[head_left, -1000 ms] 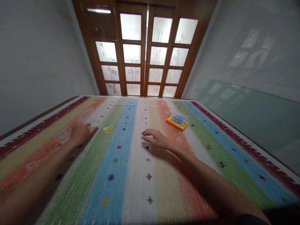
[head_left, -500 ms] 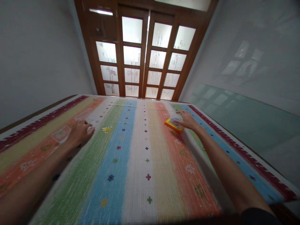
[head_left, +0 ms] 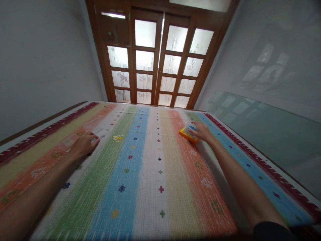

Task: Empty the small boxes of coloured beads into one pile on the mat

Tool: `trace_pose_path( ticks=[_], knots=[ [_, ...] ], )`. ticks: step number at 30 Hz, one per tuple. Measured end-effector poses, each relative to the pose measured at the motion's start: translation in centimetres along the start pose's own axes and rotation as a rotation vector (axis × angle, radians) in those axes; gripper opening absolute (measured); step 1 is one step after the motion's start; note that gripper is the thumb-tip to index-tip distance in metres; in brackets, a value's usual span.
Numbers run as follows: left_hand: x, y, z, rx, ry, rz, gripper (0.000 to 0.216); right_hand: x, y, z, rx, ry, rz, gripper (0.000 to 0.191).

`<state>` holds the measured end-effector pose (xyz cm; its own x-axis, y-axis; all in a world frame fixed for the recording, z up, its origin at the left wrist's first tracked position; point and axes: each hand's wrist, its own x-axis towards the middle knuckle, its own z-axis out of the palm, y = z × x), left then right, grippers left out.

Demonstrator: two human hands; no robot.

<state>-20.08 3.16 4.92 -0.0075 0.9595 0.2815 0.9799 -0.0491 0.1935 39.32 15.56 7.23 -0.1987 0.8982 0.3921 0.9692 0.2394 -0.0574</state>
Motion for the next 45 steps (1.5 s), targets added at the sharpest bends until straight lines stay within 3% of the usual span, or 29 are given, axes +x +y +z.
trace_pose_path(
  ticks=[6, 12, 17, 25, 37, 40, 42, 45],
  knots=[
    [-1.2, 0.1, -0.5, 0.008, -0.002, -0.011, 0.038, -2.0, -6.0, -1.4, 0.156, 0.018, -0.281, 0.049],
    [-1.8, 0.2, -0.1, 0.006, 0.024, -0.087, 0.036, -6.8, -13.7, -2.2, 0.305, -0.129, -0.584, 0.044],
    [-1.4, 0.7, 0.4, 0.011, 0.073, -0.175, 0.031, -9.5, -17.8, -2.3, 0.330, -0.235, -0.722, 0.046],
    [-0.5, 1.6, 0.3, -0.026, 0.124, -0.249, 0.023, -11.4, -20.9, -2.1, 0.309, -0.301, -0.807, 0.048],
    [-1.6, 2.2, -0.9, -0.087, 0.156, -0.224, 0.042, -11.9, -21.7, -1.8, 0.250, -0.278, -0.812, 0.049],
    [-2.2, 3.2, -1.0, -0.091, 0.217, -0.138, 0.045, -12.1, -22.0, -2.2, 0.205, -0.251, -0.816, 0.044],
    [-3.2, 4.9, -0.8, -0.140, 0.228, 0.023, 0.049, -12.2, -22.4, -2.4, 0.153, -0.257, -0.824, 0.040],
    [-5.5, 8.9, -0.1, -0.278, 0.054, 0.339, 0.066, -12.6, -23.1, -2.4, 0.064, -0.259, -0.840, 0.040]
  ],
)
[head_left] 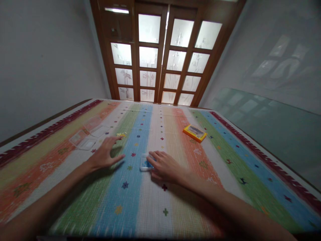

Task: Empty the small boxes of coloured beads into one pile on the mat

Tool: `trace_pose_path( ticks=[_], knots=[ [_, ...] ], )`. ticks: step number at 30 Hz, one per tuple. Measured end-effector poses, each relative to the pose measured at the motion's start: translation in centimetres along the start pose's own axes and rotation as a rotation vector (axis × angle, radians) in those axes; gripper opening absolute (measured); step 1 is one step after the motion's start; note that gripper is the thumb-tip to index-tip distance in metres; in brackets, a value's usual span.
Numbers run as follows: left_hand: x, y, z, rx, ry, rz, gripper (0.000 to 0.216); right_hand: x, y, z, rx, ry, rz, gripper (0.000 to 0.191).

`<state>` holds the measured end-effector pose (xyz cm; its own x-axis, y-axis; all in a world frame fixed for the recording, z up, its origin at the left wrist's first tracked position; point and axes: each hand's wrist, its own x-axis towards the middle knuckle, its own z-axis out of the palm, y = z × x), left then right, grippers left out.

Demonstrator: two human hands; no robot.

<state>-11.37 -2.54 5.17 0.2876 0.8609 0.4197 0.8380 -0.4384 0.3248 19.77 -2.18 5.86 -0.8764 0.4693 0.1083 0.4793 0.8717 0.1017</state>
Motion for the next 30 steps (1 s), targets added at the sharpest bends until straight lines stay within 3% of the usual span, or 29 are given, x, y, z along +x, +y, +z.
trace_pose_path(
  ticks=[3, 6, 10, 16, 22, 25, 30],
  knots=[
    [-0.5, 4.0, 2.4, -0.119, -0.171, 0.129, 0.091, 0.3, -0.9, 0.5, -0.134, 0.013, 0.001, 0.037],
    [-0.3, 6.2, 4.6, -0.191, -0.227, 0.136, 0.079, 0.5, -1.8, 1.2, -0.300, 0.015, 0.009, 0.035],
    [0.4, 6.7, 6.2, -0.249, -0.233, 0.151, 0.055, 0.5, -2.4, 1.7, -0.422, -0.002, 0.000, 0.038],
    [1.2, 6.4, 6.6, -0.387, -0.206, 0.077, 0.054, 1.0, -2.4, 1.8, -0.407, -0.042, 0.036, 0.042],
    [1.6, 6.3, 6.6, -0.490, -0.233, -0.042, 0.061, 0.7, -0.1, -0.1, -0.121, -0.034, -0.017, 0.047],
    [1.3, 6.4, 6.6, -0.577, -0.230, -0.073, 0.070, 0.3, 2.2, -1.1, 0.086, -0.019, 0.055, 0.046],
    [1.0, 6.9, 6.0, -0.873, -0.235, -0.146, 0.087, 0.3, 5.1, -1.5, 0.686, 0.269, 0.233, 0.029]
  ],
)
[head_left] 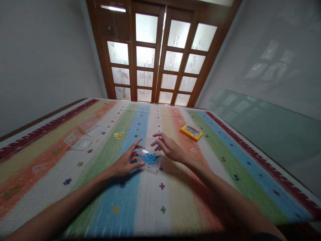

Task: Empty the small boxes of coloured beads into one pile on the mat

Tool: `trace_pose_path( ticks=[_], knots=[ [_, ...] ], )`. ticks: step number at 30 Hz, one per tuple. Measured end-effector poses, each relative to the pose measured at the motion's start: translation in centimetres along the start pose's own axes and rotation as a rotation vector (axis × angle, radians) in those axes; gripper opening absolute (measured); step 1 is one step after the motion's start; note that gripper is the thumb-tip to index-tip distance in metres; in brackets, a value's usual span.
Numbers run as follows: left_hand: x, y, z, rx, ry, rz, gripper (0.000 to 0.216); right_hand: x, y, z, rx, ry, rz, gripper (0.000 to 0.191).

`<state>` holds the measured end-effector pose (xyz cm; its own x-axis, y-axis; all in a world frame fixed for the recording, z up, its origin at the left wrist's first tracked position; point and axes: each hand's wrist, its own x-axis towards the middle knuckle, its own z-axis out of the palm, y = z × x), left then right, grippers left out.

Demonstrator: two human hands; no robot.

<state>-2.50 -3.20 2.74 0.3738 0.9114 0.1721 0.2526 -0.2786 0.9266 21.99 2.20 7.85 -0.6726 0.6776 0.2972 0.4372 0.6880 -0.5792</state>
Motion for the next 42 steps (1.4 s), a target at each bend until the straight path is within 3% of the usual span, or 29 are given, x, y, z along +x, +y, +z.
trace_pose_path(
  ticks=[3, 5, 11, 15, 18, 22, 25, 29, 32, 38, 42],
  knots=[
    [-0.3, 0.7, -0.2, -0.053, -0.016, -0.004, 0.093, 0.8, 0.6, 0.0, 0.403, 0.075, 0.114, 0.028],
    [-0.4, 1.0, -0.5, -0.053, -0.053, -0.007, 0.087, 1.5, 0.8, 0.1, 0.550, 0.087, 0.169, 0.030],
    [-0.7, 1.1, -2.0, -0.077, -0.063, -0.096, 0.087, 3.1, 1.2, 1.5, 0.677, 0.094, 0.277, 0.028],
    [-1.1, 0.8, -4.5, -0.034, 0.059, -0.108, 0.085, 2.7, 2.4, 2.6, 0.662, 0.174, 0.343, 0.025],
    [-1.4, 0.1, -7.3, 0.074, 0.215, -0.089, 0.083, 1.9, 3.6, 3.0, 0.605, 0.149, 0.384, 0.023],
    [-1.3, -1.0, -11.1, 0.199, 0.463, -0.070, 0.089, 2.3, 4.6, 3.8, 0.299, 0.093, 0.320, 0.020],
    [-1.1, -1.3, -12.8, 0.280, 0.636, -0.082, 0.090, 4.5, 4.2, 5.1, 0.129, 0.080, 0.225, 0.020],
    [-0.7, -1.2, -13.3, 0.319, 0.810, -0.086, 0.082, 9.6, 2.7, 8.1, 0.153, 0.047, 0.148, 0.043],
    [-0.6, -1.2, -13.2, 0.323, 0.889, -0.075, 0.079, 14.0, 1.4, 10.6, 0.275, 0.044, 0.171, 0.053],
    [-0.6, -2.0, -13.2, 0.321, 0.990, -0.011, 0.082, 20.4, 0.2, 13.6, 0.452, 0.026, 0.229, 0.022],
    [-0.7, -2.6, -13.4, 0.283, 1.002, 0.022, 0.082, 22.3, 0.2, 14.6, 0.531, -0.021, 0.211, 0.022]
  ],
)
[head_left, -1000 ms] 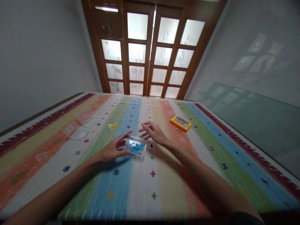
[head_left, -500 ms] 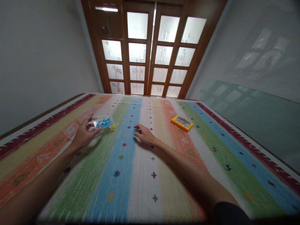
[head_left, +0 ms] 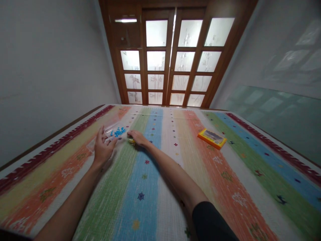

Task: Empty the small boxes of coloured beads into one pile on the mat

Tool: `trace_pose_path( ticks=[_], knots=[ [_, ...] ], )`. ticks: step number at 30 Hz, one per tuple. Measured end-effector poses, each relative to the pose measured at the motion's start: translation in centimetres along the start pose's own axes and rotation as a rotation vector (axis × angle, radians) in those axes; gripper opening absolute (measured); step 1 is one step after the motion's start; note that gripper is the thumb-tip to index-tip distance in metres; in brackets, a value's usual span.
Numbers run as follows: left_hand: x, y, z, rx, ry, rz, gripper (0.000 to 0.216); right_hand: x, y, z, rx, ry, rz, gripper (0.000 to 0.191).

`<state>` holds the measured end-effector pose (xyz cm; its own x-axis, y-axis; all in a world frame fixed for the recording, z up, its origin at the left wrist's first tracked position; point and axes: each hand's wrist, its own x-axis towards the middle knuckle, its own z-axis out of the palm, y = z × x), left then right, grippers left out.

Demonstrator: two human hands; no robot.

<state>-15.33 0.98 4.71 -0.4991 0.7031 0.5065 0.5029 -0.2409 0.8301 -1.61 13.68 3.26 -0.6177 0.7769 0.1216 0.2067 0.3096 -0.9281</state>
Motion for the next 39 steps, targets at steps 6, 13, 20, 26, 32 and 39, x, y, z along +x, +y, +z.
trace_pose_path(
  ticks=[6, 13, 20, 26, 32, 39],
  knots=[
    [-0.2, 0.0, 0.2, 0.026, -0.010, 0.013, 0.079, 0.5, 0.7, 0.7, 0.177, -0.047, 0.045, 0.040],
    [-0.8, -0.3, 0.4, 0.052, -0.027, 0.034, 0.077, 0.3, 0.9, 0.3, 0.559, 0.058, 0.153, 0.035],
    [-1.0, -2.3, 0.8, 0.155, -0.112, 0.195, 0.073, 0.0, 1.5, -3.7, 0.587, 0.428, 0.124, 0.040],
    [-1.1, -2.7, 1.1, 0.332, -0.232, 0.407, 0.062, -2.3, 1.9, -5.8, 0.535, 0.409, 0.098, 0.044],
    [-0.9, -2.4, 0.6, 0.471, -0.302, 0.602, 0.051, -4.8, 1.7, -7.6, 0.427, 0.334, 0.049, 0.053],
    [-0.3, -2.6, 0.0, 0.516, -0.394, 0.696, 0.046, -10.3, 2.4, -10.9, 0.262, 0.248, -0.055, 0.052]
  ],
)
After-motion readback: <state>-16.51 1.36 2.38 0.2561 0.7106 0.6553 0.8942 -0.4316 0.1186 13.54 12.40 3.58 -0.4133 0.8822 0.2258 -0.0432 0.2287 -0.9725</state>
